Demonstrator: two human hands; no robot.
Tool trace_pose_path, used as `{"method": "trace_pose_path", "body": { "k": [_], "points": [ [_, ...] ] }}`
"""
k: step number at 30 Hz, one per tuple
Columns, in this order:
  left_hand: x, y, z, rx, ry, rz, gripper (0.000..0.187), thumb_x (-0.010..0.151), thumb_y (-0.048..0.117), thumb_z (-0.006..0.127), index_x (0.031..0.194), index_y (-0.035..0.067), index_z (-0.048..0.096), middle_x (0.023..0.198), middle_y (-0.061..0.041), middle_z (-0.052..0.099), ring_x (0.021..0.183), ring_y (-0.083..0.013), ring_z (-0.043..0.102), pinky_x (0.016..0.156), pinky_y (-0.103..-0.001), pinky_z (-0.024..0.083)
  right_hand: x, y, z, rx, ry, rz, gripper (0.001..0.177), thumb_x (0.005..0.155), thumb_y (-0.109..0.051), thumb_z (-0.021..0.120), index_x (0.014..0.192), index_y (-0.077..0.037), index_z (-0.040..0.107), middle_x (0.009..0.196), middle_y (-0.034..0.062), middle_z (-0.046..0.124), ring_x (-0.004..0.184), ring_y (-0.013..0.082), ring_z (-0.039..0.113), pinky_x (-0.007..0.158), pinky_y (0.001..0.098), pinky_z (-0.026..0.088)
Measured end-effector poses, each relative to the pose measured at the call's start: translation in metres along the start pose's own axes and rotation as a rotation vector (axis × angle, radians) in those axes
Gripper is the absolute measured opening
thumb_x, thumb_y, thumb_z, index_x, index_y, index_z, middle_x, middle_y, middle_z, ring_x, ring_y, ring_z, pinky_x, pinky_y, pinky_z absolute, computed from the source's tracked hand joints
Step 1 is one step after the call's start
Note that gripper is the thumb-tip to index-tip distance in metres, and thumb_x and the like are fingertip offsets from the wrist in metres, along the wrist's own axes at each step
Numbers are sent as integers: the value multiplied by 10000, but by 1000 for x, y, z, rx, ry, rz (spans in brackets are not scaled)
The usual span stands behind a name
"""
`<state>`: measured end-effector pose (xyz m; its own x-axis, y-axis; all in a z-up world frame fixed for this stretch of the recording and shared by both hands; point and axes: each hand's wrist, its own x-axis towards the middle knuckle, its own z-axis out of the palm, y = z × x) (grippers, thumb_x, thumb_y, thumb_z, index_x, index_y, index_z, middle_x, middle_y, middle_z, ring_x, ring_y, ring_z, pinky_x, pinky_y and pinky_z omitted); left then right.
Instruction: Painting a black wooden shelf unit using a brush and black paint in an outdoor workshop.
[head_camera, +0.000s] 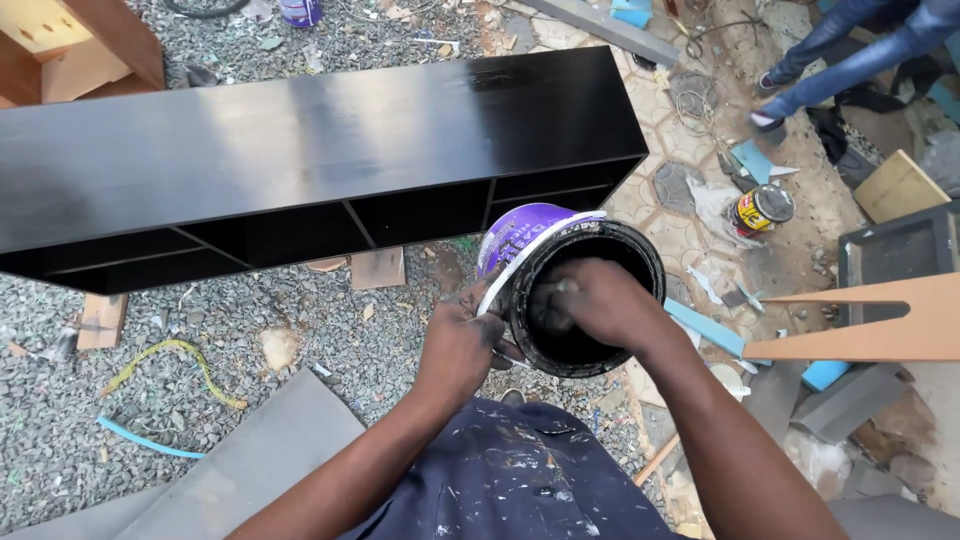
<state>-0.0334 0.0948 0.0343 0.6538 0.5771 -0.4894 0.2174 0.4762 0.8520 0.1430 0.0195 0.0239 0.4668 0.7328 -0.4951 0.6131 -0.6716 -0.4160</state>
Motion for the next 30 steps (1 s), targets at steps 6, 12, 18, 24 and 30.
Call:
{"method": "trace_pose_path", "body": {
  "k": [6, 12, 18, 24, 30],
  "points": [
    [4, 9, -11, 81, -15, 2, 635, 864, -66, 467, 1499, -65, 448, 1209, -383, 616, 603, -200, 732, 526, -252, 638, 9, 44, 11, 910, 28, 303, 162, 824, -93, 623, 957, -74, 714, 582, 105, 546, 419, 200, 476, 303, 242, 276],
    [14, 8, -23, 104, -30, -20, 641, 858, -76, 454, 1498, -51, 457, 1199, -340, 628, 628, -269, 767, 536, -299, 654, 1, 35, 26, 1007, 96, 324, 295, 845, -78, 600, 1128, -44, 675, 721, 108, 646, 502, 153, 540, 368, 219, 314],
    [17, 20, -27, 155, -48, -23, 618, 870, -78, 451, 1488, -65, 459, 1231, -379, 618, 618, -297, 768, 533, -327, 659, 3, -4, 26, 838, -33, 167, 240, 799, -10, 631, 1019, 15, 724, 679, 174, 669, 497, 225, 603, 427, 315, 396],
    [21, 16, -35, 138, -36, -29, 611, 875, -76, 448, 1485, -79, 458, 1249, -407, 600, 632, -304, 774, 542, -345, 659, -15, 3, 0, 758, -36, 211, 267, 844, 9, 618, 1074, 91, 726, 953, 306, 709, 734, 315, 645, 697, 403, 489],
    [23, 20, -37, 130, -45, -22, 609, 860, -71, 453, 1468, -68, 492, 1079, -349, 671, 613, -290, 766, 537, -324, 656, -6, -18, -19, -185, 117, -120, 310, 854, -71, 647, 1135, -87, 776, 1159, 167, 715, 1043, 376, 721, 893, 442, 568]
  ]
}}
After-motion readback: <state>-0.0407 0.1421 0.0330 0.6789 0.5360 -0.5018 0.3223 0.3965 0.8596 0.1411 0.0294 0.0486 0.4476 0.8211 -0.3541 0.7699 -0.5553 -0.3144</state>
